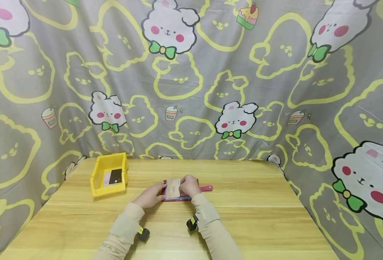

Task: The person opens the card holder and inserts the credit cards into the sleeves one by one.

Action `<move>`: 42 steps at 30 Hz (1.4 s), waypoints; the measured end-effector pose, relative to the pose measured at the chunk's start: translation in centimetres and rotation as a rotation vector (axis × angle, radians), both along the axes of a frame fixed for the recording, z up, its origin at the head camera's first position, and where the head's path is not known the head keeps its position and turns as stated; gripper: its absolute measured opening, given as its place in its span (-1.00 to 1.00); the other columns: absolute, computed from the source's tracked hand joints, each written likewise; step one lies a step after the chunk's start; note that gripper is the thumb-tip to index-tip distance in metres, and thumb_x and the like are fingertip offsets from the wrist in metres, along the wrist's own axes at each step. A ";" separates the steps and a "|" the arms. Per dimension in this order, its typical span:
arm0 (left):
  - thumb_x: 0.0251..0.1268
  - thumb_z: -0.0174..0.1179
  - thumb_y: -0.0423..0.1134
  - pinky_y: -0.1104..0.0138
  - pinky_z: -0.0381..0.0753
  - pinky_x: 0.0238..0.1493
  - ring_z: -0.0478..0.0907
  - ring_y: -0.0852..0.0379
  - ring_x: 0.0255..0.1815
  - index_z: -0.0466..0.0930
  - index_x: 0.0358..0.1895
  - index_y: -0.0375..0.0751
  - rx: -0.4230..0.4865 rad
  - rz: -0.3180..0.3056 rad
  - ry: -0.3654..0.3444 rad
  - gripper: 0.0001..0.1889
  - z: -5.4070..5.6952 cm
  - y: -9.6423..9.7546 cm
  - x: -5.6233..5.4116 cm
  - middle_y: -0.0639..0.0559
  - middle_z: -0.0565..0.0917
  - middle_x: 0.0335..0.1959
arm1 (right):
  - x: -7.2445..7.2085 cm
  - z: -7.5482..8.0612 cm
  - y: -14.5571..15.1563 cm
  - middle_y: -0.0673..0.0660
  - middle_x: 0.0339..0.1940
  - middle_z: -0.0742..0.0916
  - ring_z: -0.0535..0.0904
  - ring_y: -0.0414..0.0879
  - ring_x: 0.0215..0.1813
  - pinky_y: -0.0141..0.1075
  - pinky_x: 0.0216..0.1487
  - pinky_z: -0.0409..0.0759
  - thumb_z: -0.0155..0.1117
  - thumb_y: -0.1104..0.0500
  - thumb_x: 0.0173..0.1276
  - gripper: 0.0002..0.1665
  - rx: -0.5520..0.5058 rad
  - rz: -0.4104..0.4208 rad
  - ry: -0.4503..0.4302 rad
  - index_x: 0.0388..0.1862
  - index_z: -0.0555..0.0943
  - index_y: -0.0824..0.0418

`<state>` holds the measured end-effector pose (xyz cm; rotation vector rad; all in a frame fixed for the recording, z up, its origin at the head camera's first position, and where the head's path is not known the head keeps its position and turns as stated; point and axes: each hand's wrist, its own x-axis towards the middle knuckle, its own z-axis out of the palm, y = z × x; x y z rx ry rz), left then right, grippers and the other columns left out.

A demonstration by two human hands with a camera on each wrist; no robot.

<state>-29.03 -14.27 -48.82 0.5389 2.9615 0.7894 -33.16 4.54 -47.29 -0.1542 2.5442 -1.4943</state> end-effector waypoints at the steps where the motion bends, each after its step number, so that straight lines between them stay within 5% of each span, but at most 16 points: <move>1: 0.34 0.21 -0.24 -0.10 0.30 0.41 0.32 -0.33 0.39 0.37 0.33 -0.43 0.004 -0.002 -0.001 -0.45 0.0 0.0 0.0 -0.39 0.38 0.37 | 0.0 0.0 0.1 0.22 -0.50 0.68 0.70 -0.05 -0.56 -0.27 -0.51 0.71 0.27 0.49 0.13 -0.73 -0.001 0.008 0.001 -0.14 0.58 0.52; 13: 0.38 0.17 -0.17 -0.08 0.26 0.45 0.27 -0.30 0.44 0.34 0.36 -0.41 0.033 0.017 -0.044 -0.43 0.3 -0.5 -0.1 -0.38 0.33 0.41 | 0.0 1.1 5.1 0.20 -0.37 0.73 0.66 -0.10 -0.42 -0.30 -0.38 0.70 0.33 0.34 0.19 -0.68 0.102 0.062 0.215 -0.06 0.62 0.45; 20: 0.43 0.12 -0.14 -0.08 0.27 0.45 0.30 -0.26 0.43 0.34 0.38 -0.33 0.136 0.074 -0.024 -0.45 2.9 -1.8 0.1 -0.29 0.40 0.38 | 0.2 1.4 8.8 0.30 -0.16 0.76 0.70 0.07 -0.10 -0.15 -0.04 0.68 0.34 0.27 0.26 -0.65 0.184 0.088 0.342 -0.02 0.62 0.44; 26: 0.43 0.11 -0.05 -0.07 0.36 0.38 0.39 -0.22 0.37 0.41 0.34 -0.23 0.106 0.101 0.122 -0.48 5.8 -4.5 1.0 -0.21 0.47 0.34 | 1.1 0.9 10.8 0.41 0.28 0.56 0.51 0.28 0.28 0.08 0.32 0.46 0.39 0.06 0.27 -0.24 0.348 0.255 0.356 0.31 0.42 0.47; 33: 0.38 0.16 0.00 -0.10 0.49 0.25 0.50 -0.23 0.24 0.51 0.25 -0.19 -0.012 0.160 0.300 -0.52 7.5 -8.4 2.0 -0.18 0.57 0.23 | 1.9 -0.6 11.8 0.47 0.51 0.22 0.11 0.35 0.53 0.14 0.53 0.10 0.47 -0.17 0.11 0.19 0.528 0.405 0.309 0.46 0.15 0.50; 38: 0.43 0.10 0.02 -0.16 0.47 0.22 0.48 -0.29 0.23 0.49 0.25 -0.24 0.002 0.210 0.299 -0.51 7.9 -11.5 1.8 -0.27 0.55 0.22 | 2.3 -0.9 11.9 0.46 0.52 0.19 0.08 0.34 0.55 0.13 0.54 0.11 0.55 -0.16 0.02 0.28 0.541 0.430 0.249 0.48 0.12 0.50; 42: 0.51 -0.02 0.00 -0.16 0.46 0.21 0.46 -0.32 0.23 0.43 0.29 -0.34 0.109 0.248 0.207 -0.48 7.4 -13.8 0.9 -0.34 0.52 0.24 | 2.3 -1.0 11.9 0.46 0.52 0.21 0.10 0.34 0.54 0.13 0.53 0.13 0.57 -0.11 0.00 0.26 0.550 0.426 0.231 0.46 0.14 0.50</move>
